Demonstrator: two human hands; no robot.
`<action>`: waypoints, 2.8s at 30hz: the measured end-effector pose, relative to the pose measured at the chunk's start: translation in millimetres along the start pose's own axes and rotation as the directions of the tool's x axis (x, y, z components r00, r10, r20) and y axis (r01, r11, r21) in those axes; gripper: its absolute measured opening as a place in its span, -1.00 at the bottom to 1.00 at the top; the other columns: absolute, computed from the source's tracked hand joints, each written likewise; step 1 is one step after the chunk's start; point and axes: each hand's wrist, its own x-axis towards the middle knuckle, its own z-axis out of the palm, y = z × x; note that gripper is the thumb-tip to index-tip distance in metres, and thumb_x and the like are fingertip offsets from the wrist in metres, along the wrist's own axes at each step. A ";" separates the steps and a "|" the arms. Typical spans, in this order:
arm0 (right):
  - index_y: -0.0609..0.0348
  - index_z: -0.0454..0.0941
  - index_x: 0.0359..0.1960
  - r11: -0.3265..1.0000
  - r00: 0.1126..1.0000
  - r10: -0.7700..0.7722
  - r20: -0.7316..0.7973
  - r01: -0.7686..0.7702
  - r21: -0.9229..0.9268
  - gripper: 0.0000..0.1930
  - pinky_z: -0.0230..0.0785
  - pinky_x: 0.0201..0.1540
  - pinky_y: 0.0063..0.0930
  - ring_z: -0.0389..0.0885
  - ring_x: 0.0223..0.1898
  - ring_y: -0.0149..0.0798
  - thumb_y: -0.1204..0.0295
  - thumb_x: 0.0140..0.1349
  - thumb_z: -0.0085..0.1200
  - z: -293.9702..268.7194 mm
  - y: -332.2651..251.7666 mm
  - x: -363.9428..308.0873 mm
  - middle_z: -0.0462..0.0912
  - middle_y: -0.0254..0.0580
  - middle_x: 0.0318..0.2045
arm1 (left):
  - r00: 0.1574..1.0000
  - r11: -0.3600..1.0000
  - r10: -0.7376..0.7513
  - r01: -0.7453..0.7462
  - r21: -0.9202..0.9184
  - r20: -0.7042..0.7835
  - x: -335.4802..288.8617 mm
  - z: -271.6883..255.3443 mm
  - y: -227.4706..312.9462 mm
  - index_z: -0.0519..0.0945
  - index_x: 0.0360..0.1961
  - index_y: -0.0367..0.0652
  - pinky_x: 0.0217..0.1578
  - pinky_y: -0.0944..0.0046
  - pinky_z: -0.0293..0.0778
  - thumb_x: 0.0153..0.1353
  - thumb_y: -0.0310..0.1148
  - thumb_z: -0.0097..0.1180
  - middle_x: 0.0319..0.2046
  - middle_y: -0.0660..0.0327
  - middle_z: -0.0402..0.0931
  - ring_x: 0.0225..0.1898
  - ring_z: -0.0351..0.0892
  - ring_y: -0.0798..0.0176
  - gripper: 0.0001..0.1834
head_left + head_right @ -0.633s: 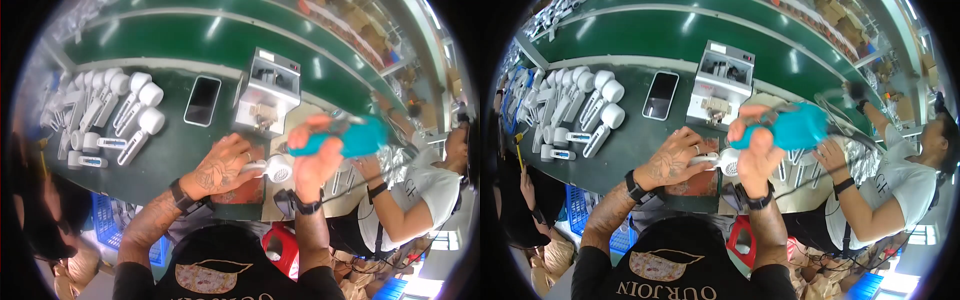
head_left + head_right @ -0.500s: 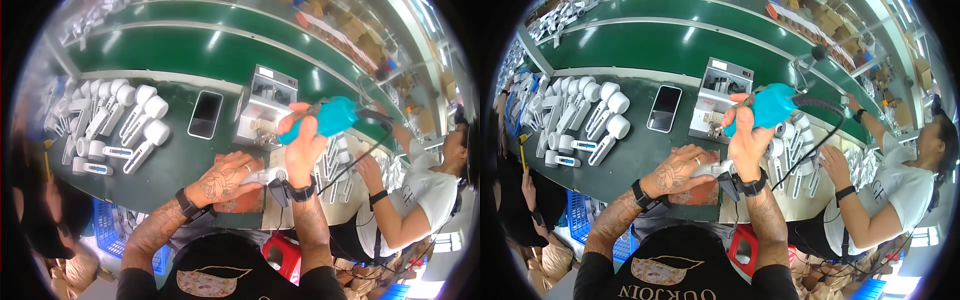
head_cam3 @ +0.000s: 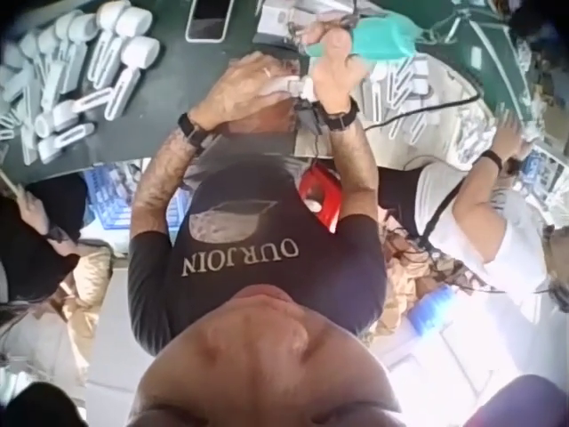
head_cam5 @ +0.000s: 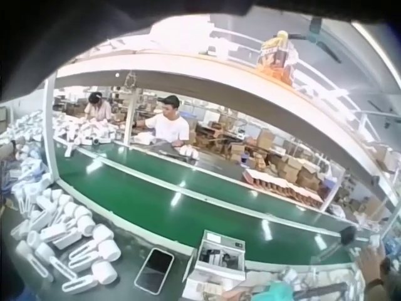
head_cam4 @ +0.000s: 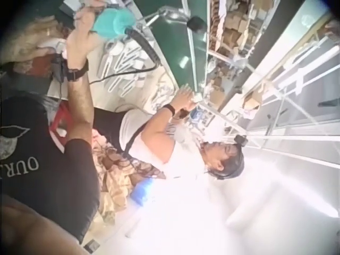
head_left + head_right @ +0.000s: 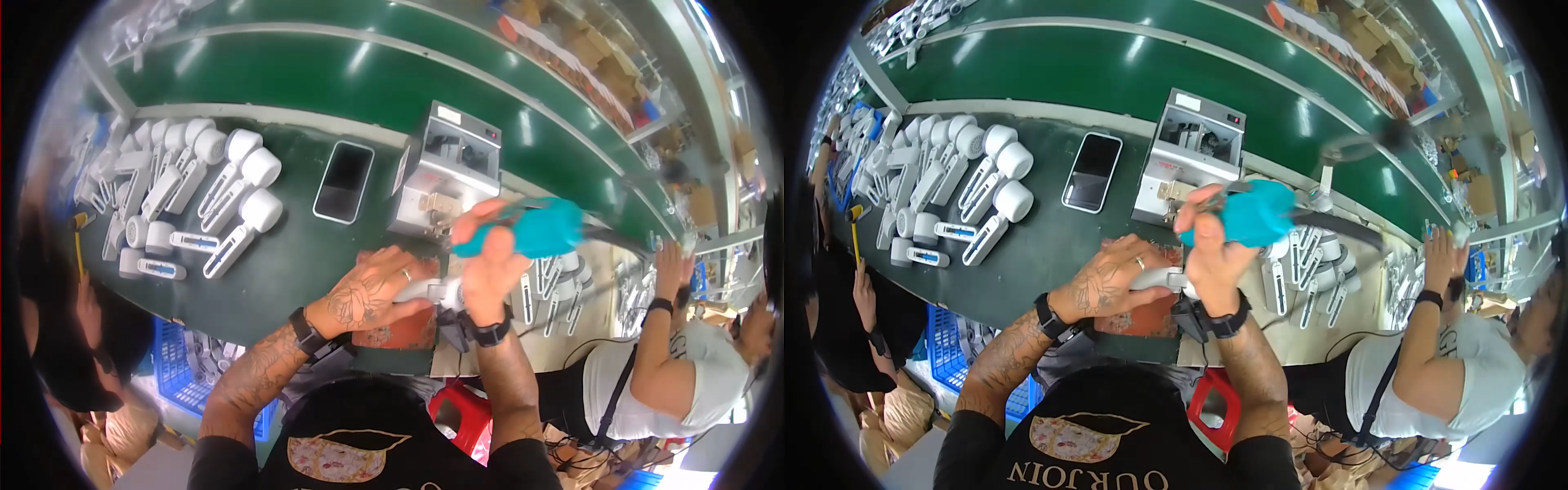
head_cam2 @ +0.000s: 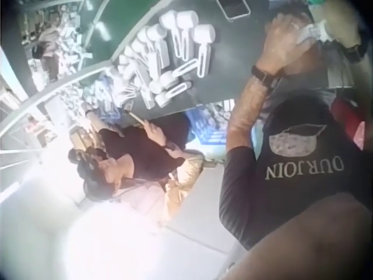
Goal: The person picks up a fan component, fits it into another part, and uses a power screwdriver to secure the assembly. They then use a manual screwdriver to adjust the casing before placing the finished unit on the workbench.
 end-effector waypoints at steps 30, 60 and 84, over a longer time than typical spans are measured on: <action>0.34 0.38 -0.13 0.996 0.996 0.082 -0.038 -0.083 -0.029 -0.37 0.36 -0.41 -0.39 0.49 -0.50 -0.29 -0.13 0.33 0.11 -22.8 -9.6 -42.9 0.46 -0.20 -0.55 | 1.000 1.000 0.011 -0.011 -0.019 0.001 -3.4 5.8 -5.2 0.56 0.14 0.00 -0.07 0.04 0.47 0.12 -0.16 0.35 -0.12 0.23 0.55 -0.04 0.53 0.08 -0.46; 0.25 0.42 -0.19 0.991 0.997 -0.071 0.024 0.074 -0.109 -0.69 0.39 -0.40 -0.46 0.53 -0.49 -0.35 0.20 0.48 -0.02 3.1 15.4 17.4 0.51 -0.26 -0.54 | 1.000 1.000 0.020 -0.020 0.015 0.023 -5.4 0.9 1.6 0.59 -0.07 -0.09 -0.05 0.02 0.45 0.16 -0.24 0.28 -0.14 0.17 0.55 -0.10 0.52 0.00 -0.67; 0.27 0.35 -0.20 0.995 0.994 0.102 0.043 -0.102 0.001 -0.50 0.35 -0.42 -0.35 0.43 -0.53 -0.26 -0.02 0.37 0.11 -23.6 -18.4 -66.2 0.42 -0.19 -0.55 | 0.997 0.999 -0.010 0.007 0.034 0.077 -3.1 -1.4 -0.3 0.57 0.01 -0.12 -0.08 0.02 0.43 0.16 -0.33 0.24 -0.05 0.16 0.54 -0.09 0.51 0.00 -0.63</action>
